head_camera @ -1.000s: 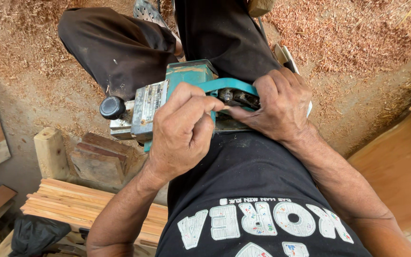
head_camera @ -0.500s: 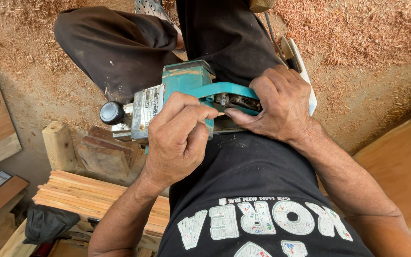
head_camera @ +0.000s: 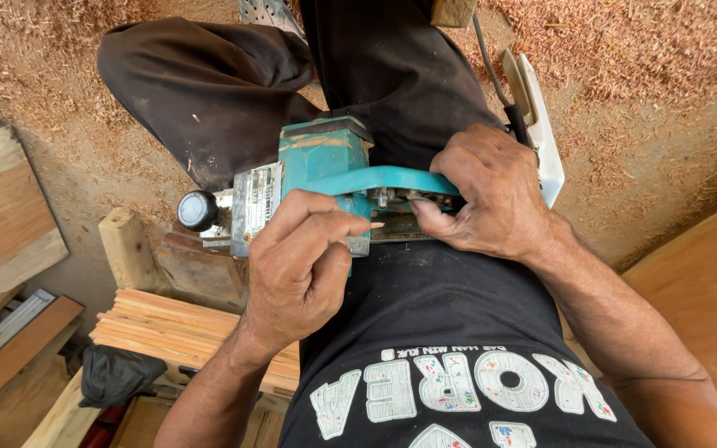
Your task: The person holds a teal electric planer on their lap and uses a small wooden stick to clean and adjust internal components. They repeatedly probe the mechanism, remove debris, and manipulate parts within the open housing.
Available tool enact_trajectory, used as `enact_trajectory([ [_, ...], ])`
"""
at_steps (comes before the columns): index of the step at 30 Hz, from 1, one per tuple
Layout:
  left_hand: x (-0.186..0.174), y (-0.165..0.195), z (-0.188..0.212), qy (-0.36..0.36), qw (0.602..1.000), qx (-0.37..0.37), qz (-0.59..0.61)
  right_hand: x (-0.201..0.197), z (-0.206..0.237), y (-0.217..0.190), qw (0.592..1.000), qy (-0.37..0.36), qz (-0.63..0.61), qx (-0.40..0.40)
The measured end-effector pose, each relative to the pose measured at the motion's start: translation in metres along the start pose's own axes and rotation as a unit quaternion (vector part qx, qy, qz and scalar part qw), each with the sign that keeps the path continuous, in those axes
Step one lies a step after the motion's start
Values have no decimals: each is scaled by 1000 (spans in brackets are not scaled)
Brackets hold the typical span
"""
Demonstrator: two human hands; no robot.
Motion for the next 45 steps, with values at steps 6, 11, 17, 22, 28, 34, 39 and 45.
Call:
enact_trajectory([
  [6,-1,2,-3,-15,1000,0,0,-3,-2,4,1000,-21,-6,22],
  [11,0,-1,-1,-20,1000,-12,-6,-1,3,6,999,-28,-9,26],
  [17,4,2,-4,-13,1000,-1,1,0,8,8,999,-23,-4,37],
  [22,3,-2,-13,-11,1000,-16,-1,0,8,15,999,-41,4,25],
  [28,10,4,-17,-8,1000,-12,-4,-5,12,16,999,-38,2,22],
  [34,19,-6,-9,67,997,24,-24,-4,13,17,1000,-31,2,3],
  [39,10,-16,7,86,996,11,7,6,8,4,999,-30,21,-15],
  [45,9,-19,15,121,992,-27,-2,12,-7,0,999,-29,9,-45],
])
Point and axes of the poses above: each hand's wrist, its own z-axis away from the middle knuckle, its own x-axis out of the palm, y = z × x, the point moved 1 cm from there along -z, towards the middle knuckle, and after that the axes turned 2 degrees about -x, right-handed, at the moved point
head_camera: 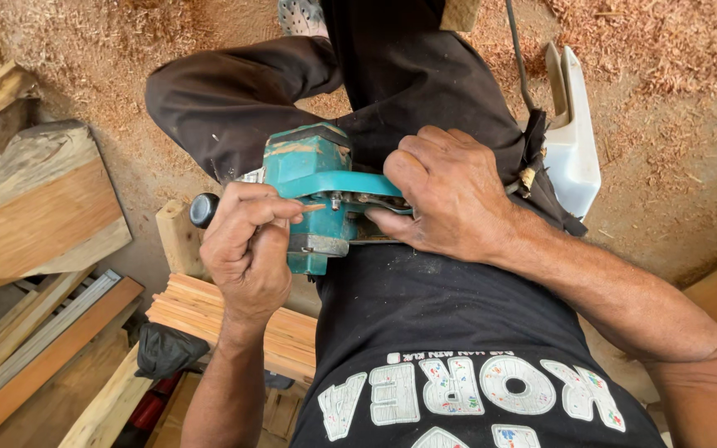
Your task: The person holds a teal electric planer on their lap and uses a small wooden stick to clean and adjust internal components. They repeatedly probe the mechanism, remove debris, and manipulate parts within the open housing.
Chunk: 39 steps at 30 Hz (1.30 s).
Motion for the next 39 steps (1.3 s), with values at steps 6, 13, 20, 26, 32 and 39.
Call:
enact_trajectory([
  [6,-2,4,4,13,1000,-23,3,-1,-5,-1,999,2,-35,-17],
  [13,-5,12,10,13,999,-25,-26,1,-4,-5,1000,8,-24,-10],
  [20,4,7,13,12,999,-37,-24,9,6,2,999,14,-38,9],
  [26,6,-2,9,5,1000,-5,-16,8,10,3,999,11,-41,8],
  [32,4,-4,-5,3,1000,6,1,1,7,11,990,-64,-119,45],
  [39,0,-2,-25,-42,999,8,-17,-3,9,16,980,-83,-159,92],
])
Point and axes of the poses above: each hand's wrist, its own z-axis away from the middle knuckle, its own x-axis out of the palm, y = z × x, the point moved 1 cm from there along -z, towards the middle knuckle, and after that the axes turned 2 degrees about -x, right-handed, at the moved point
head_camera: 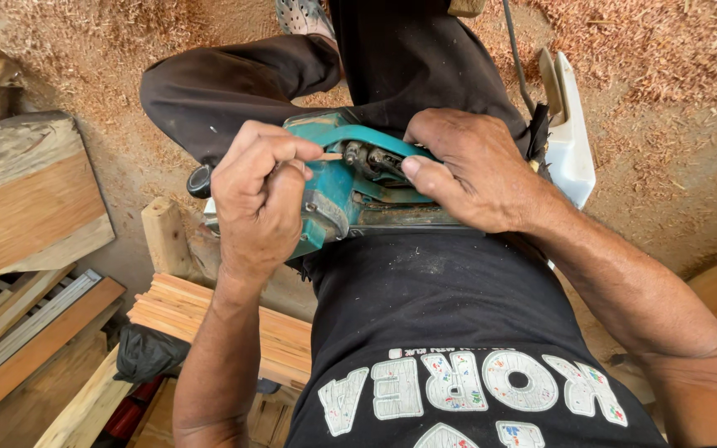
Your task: The person holds a teal electric planer on their lap and uses a small wooden stick to clean and adjust internal components. They repeatedly probe the mechanism, remove debris, and manipulate parts within the open housing.
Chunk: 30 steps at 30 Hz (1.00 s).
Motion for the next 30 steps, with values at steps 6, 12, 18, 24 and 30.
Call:
enact_trajectory([
  [6,0,1,-9,-6,1000,-3,-2,-2,1,2,999,2,-41,31],
  [12,4,-2,-8,3,1000,-11,-8,0,2,10,997,-12,-56,55],
  [18,-7,-10,-3,7,1000,-13,8,6,-5,7,997,-25,-37,66],
  [24,-26,-17,1,7,999,-6,50,10,-19,-13,995,-38,-18,89],
  [30,-37,-21,2,27,999,10,46,10,-32,-33,997,-5,-25,70],
])
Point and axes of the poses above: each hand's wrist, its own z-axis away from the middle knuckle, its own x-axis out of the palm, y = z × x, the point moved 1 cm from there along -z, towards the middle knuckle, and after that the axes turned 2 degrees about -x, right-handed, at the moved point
